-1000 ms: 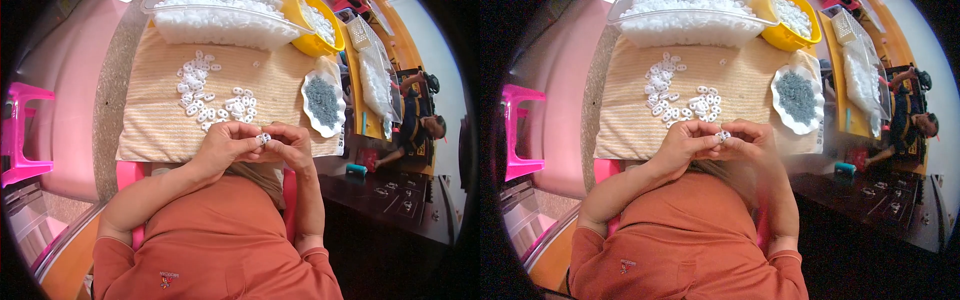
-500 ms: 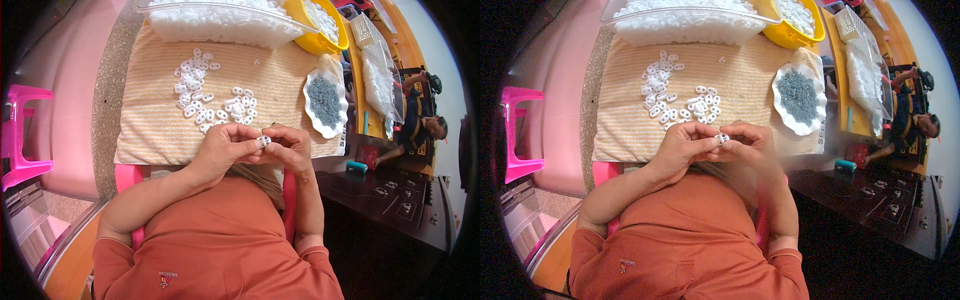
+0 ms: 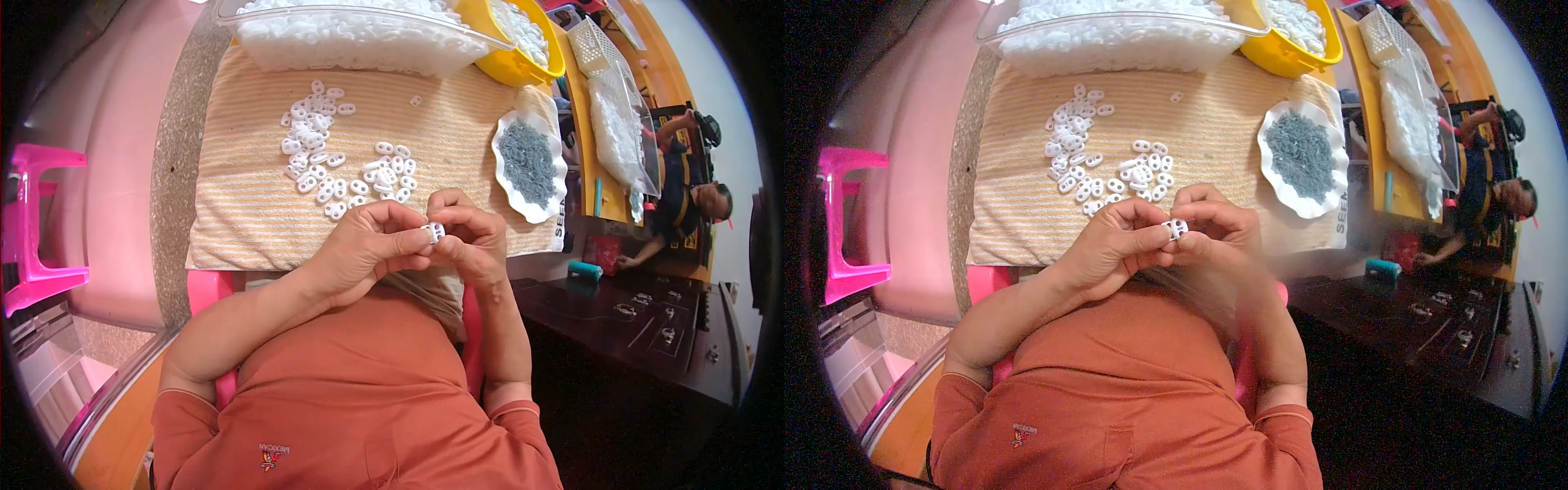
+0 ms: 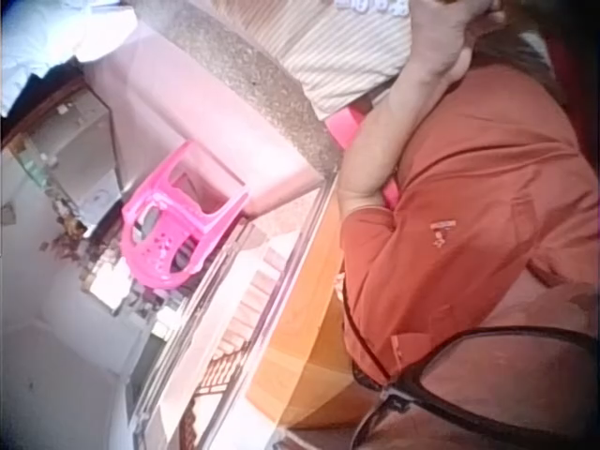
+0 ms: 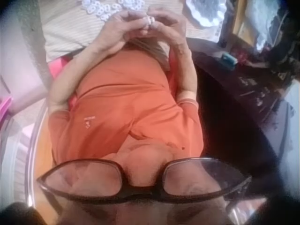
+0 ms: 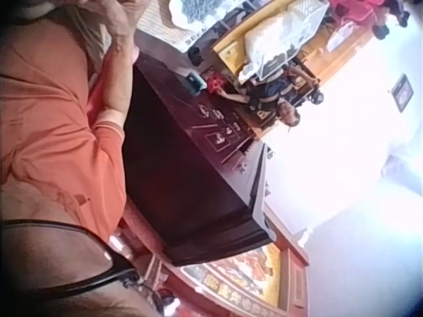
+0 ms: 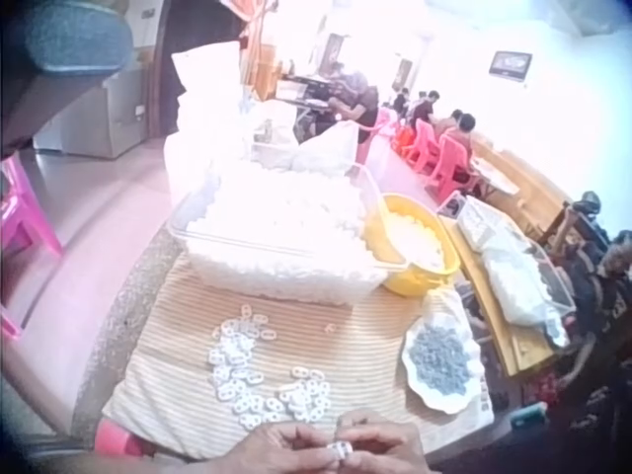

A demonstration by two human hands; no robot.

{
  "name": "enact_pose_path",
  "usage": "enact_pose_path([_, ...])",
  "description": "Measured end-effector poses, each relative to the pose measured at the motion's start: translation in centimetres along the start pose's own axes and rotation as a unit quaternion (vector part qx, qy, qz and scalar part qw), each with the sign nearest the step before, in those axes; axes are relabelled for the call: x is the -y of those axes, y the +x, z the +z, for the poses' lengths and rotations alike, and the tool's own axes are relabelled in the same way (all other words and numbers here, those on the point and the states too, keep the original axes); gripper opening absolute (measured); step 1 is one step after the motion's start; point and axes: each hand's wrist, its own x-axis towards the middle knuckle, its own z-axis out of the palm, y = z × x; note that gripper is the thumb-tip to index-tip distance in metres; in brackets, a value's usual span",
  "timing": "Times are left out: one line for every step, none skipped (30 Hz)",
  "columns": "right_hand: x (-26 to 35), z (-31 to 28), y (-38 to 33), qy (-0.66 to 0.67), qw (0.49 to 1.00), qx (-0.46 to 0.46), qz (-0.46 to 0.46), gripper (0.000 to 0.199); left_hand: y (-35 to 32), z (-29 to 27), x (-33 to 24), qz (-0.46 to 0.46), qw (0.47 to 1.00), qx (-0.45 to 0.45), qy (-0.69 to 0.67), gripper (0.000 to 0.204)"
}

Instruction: Sorting and inspecting small white plastic components at a workbench in a workshop.

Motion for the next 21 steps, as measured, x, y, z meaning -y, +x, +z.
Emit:
enact_pose_path([0.1,0.1,0.0,0.011,1.000,0.001,0.008,0.033,0.0,0.1,0.0,-0.003,1.000,0.003,-0.003,0.013])
enact_pose_path([0.2,0.3,-0.1,0.021,1.000,0.003,0.016,0.033,0.0,0.1,0.0,-0.003,1.000,0.004,-0.002,0.013])
enact_pose_path([0.4,0.5,-0.1,0.020,1.000,0.003,0.014,0.033,-0.1,0.1,0.0,-0.002,1.000,0.022,-0.011,0.011])
enact_pose_path([0.6,0.8,-0.1,0.018,1.000,0.000,0.018,0.034,-0.1,0.1,0.0,0.000,0.999,0.040,-0.021,0.009])
enact_pose_path([0.7,1.0,-0.2,0.016,1.000,-0.003,0.022,0.034,-0.2,0.1,0.0,0.001,0.999,0.041,-0.019,0.009])
enact_pose_path([0.7,1.1,-0.2,0.015,1.000,-0.002,0.020,0.034,-0.2,0.1,0.0,0.005,0.999,0.047,-0.021,0.009])
enact_pose_path([0.8,1.2,-0.2,0.021,1.000,-0.002,0.018,0.034,-0.3,0.2,0.1,0.009,0.998,0.053,-0.023,0.010])
enact_pose_path([0.8,1.2,-0.3,0.027,1.000,-0.001,0.016,0.034,-0.3,0.2,0.2,0.010,0.998,0.055,-0.022,0.010])
enact_pose_path([0.7,1.3,-0.3,0.026,1.000,0.000,0.014,0.034,-0.4,0.3,0.3,0.019,0.998,0.053,-0.020,0.010])
enact_pose_path([0.6,1.2,-0.3,0.000,1.000,0.006,-0.005,0.034,-0.4,0.3,0.3,0.027,0.998,0.051,-0.018,0.010])
enact_pose_path([0.5,1.2,-0.3,-0.027,0.999,0.012,-0.025,0.033,-0.5,0.5,0.4,0.028,0.998,0.053,-0.016,0.010])
enact_pose_path([0.5,1.3,-0.4,-0.028,0.999,0.012,-0.027,0.033,-0.6,0.6,0.4,0.037,0.998,0.051,-0.013,0.010])
enact_pose_path([0.5,1.5,-0.5,-0.035,0.999,0.008,-0.034,0.033,-0.7,0.7,0.4,0.045,0.998,0.048,-0.011,0.009])
enact_pose_path([0.5,1.6,-0.5,-0.042,0.998,0.004,-0.042,0.032,-0.8,0.7,0.4,0.047,0.998,0.050,-0.009,0.009])
enact_pose_path([0.5,1.7,-0.6,-0.043,0.998,0.005,-0.044,0.032,-0.9,0.7,0.4,0.050,0.997,0.052,-0.008,0.009])
enact_pose_path([0.5,1.8,-0.6,-0.044,0.998,0.004,-0.046,0.031,-1.0,0.6,0.4,0.054,0.997,0.054,-0.007,0.010])
enact_pose_path([0.5,1.9,-0.6,-0.044,0.998,0.003,-0.049,0.030,-1.0,0.6,0.4,0.056,0.997,0.055,-0.005,0.010])
enact_pose_path([0.6,2.0,-0.7,-0.044,0.998,0.004,-0.051,0.030,-0.9,0.5,0.5,0.063,0.996,0.058,0.000,0.009])
enact_pose_path([0.6,2.0,-0.7,-0.059,0.997,0.009,-0.058,0.030,-0.9,0.5,0.5,0.071,0.996,0.061,0.006,0.009])
enact_pose_path([0.6,1.9,-0.7,-0.073,0.995,0.014,-0.065,0.030,-1.0,0.6,0.5,0.072,0.995,0.062,0.007,0.009])
enact_pose_path([0.5,1.8,-0.7,-0.074,0.995,0.014,-0.067,0.030,-1.0,0.7,0.5,0.072,0.996,0.060,0.009,0.009])
